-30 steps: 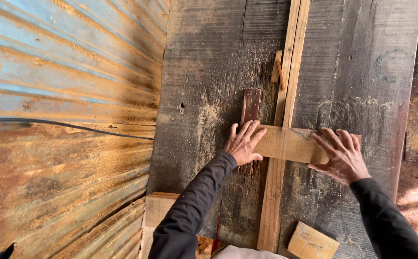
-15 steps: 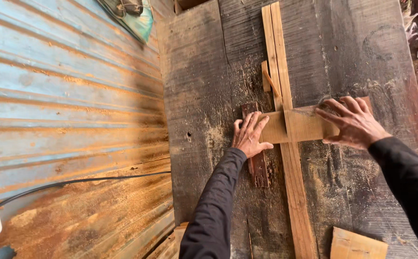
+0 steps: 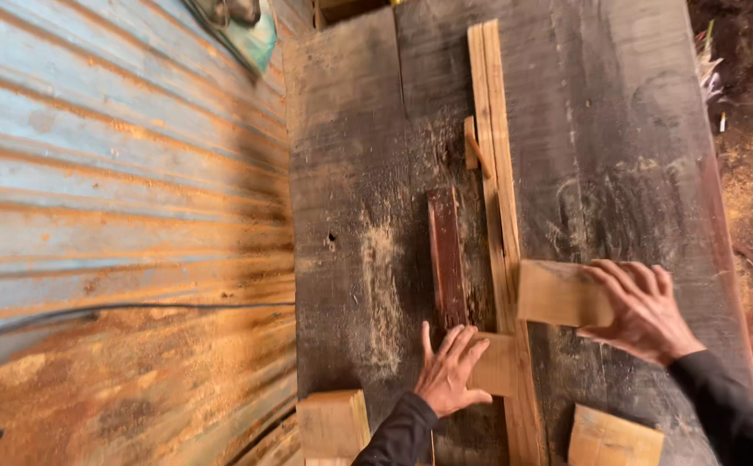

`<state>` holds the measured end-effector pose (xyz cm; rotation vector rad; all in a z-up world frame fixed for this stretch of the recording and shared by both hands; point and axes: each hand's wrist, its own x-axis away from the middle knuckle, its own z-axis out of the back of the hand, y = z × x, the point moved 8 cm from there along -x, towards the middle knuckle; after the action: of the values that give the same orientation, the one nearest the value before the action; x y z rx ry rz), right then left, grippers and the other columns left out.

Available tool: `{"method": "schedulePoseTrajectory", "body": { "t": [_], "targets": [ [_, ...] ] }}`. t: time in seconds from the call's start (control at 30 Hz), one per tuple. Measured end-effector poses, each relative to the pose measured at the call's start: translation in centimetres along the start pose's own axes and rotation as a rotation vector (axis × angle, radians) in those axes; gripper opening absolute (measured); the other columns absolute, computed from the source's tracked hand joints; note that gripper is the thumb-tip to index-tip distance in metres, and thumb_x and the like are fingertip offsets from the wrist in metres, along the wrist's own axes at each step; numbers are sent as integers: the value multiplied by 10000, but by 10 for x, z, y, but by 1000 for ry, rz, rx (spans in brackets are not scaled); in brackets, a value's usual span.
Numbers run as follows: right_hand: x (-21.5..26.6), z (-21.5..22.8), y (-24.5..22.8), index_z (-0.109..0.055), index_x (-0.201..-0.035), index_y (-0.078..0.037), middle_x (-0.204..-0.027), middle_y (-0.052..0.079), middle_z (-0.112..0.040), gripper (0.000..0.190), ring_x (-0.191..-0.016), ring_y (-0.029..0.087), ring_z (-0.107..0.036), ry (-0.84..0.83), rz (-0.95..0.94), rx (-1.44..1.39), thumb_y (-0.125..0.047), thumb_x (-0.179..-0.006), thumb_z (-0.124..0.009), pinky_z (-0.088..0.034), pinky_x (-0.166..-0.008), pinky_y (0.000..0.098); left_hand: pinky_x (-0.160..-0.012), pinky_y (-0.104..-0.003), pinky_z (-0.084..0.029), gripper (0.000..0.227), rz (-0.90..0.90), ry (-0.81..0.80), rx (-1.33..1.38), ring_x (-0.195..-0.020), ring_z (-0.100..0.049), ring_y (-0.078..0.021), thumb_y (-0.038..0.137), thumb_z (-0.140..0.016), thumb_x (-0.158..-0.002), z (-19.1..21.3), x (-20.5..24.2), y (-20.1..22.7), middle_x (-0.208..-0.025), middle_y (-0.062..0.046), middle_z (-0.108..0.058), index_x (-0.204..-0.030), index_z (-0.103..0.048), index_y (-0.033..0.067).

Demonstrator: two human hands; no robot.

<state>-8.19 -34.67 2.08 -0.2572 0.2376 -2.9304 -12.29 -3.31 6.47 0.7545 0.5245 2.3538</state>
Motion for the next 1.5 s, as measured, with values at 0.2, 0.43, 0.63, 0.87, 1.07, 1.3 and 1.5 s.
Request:
{"method": "schedulePoseTrajectory", "body": {
  "t": [0.2,0.43,0.63,0.87,1.07,1.3,1.5],
  "targets": [
    [-5,2,-109,-229,-1657,-266,-1668,-6,-325,1380,-1499,337,-259,24,88,-175,-681,-512,-878,-115,-1210,653,-1170,-800,-54,702,-39,292,-67,-1485,-395,-401,555,-492,-990,7,-4,4,-1600,-208,-421,-1516,-448,93],
    [7,0,-70,-314,-1650,-226,-1678,72,-374,1323,-1543,421,-301,-55,23,-97,-760,-542,-804,-263,-1191,668,-1202,-796,-179,834,-83,382,-339,-1466,-460,-343,575,-772,-807,0,-58,-34,-1568,-167,-481,-1464,-535,120],
    [-6,-14,-61,-334,-1632,-248,-1664,43,-383,1276,-1535,320,-344,-6,106,-146,-599,-527,-868,-303,-1222,533,-1192,-795,-174,896,-141,399,-336,-1505,-398,-412,544,-844,-714,17,-54,-35,-1586,-219,-429,-1437,-551,103],
    [-62,2,-50,-319,-1624,-157,-1638,154,-395,1224,-1527,367,-345,-132,47,-176,-521,-613,-904,-265,-1241,599,-1194,-812,-82,849,-98,212,-319,-1511,-395,-413,586,-751,-831,40,-101,-60,-1624,-248,-375,-1480,-488,106],
    [-105,1,-27,-341,-1607,-142,-1604,171,-431,1257,-1515,381,-364,-127,6,-260,-536,-571,-933,-260,-1239,619,-1199,-805,-58,884,-136,261,-302,-1538,-353,-375,639,-747,-781,69,-134,-74,-1632,-188,-350,-1468,-483,151],
    [-145,13,-16,-347,-1592,-118,-1577,196,-438,1249,-1499,390,-384,-94,50,-259,-521,-554,-915,-285,-1227,632,-1222,-775,-41,861,-72,201,-317,-1531,-370,-365,661,-767,-787,101,-173,-83,-1629,-199,-368,-1439,-515,157],
    [-147,67,1,-410,-1533,-65,-1509,222,-481,1230,-1404,394,-450,-52,-13,-268,-408,-488,-961,-387,-1173,590,-1219,-761,-26,862,-30,191,-303,-1520,-335,-400,590,-833,-730,125,-193,-76,-1633,-202,-322,-1386,-508,137]
  ]
}}
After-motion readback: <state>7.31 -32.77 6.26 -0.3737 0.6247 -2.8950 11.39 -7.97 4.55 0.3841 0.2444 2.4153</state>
